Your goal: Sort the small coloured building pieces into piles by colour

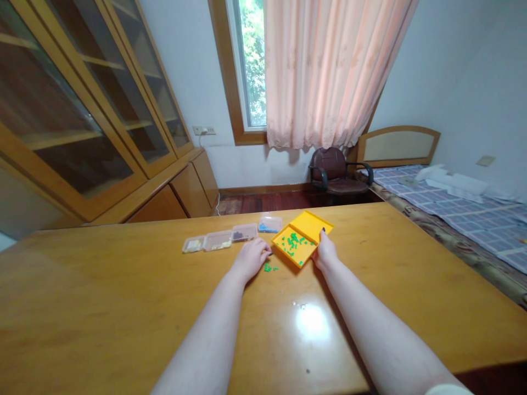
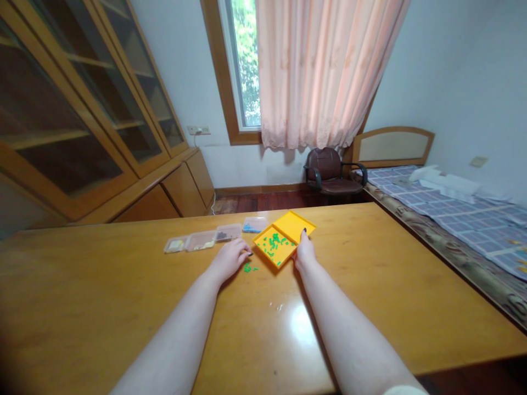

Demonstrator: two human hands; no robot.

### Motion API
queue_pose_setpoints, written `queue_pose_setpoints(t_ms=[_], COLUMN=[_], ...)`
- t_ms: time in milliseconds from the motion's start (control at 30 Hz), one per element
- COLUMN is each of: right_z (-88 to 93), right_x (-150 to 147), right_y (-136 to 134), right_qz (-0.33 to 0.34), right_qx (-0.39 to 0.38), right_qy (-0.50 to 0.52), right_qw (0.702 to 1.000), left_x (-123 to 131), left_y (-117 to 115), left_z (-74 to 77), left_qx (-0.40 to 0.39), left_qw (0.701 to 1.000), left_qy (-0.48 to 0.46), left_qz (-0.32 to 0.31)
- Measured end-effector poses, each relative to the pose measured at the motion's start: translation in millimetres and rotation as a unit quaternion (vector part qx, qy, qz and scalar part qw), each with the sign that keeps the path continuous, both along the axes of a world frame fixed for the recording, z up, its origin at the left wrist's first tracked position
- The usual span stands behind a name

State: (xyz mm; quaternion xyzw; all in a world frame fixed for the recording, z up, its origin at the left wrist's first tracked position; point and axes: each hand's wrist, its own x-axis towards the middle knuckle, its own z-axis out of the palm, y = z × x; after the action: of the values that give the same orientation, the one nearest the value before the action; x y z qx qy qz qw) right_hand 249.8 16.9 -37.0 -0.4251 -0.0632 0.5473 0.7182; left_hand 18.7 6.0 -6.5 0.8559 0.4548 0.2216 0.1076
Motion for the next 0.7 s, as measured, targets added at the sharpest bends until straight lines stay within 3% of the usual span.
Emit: queue_pose_setpoints(t_ms=[133,200,333,467,700], right_z=[1.6,3.7,4.7,1.7,6.7], right_x=[-9,-16,-23,-12,1], right_y=[-5,-9,-12,-6,-2], right_qz=[0.027,0.063,0.088,0.056,0.013], right_qx=[0.004,0.006,-0.002,0.008,-0.015], right_qy=[-0.008,-0.006,0.001,0.006,0.016], right_qw=[1.0,0.998,0.996,0.998,1.0], left_x=[0,3,8,0,-20], left_y=[-1,-4,-6,-1,5], left_z=[6.1,7.6,7.4,6.2,2.8], left_qx=[0.1,0.11,0.072,0.036,-0.1], left_qw=[0.985,0.982,0.993,0.996,0.994], left_qy=[-0.108,-0.121,-0.082,-0.078,-0.02], left_qz=[0.088,0.097,0.047,0.036,-0.024])
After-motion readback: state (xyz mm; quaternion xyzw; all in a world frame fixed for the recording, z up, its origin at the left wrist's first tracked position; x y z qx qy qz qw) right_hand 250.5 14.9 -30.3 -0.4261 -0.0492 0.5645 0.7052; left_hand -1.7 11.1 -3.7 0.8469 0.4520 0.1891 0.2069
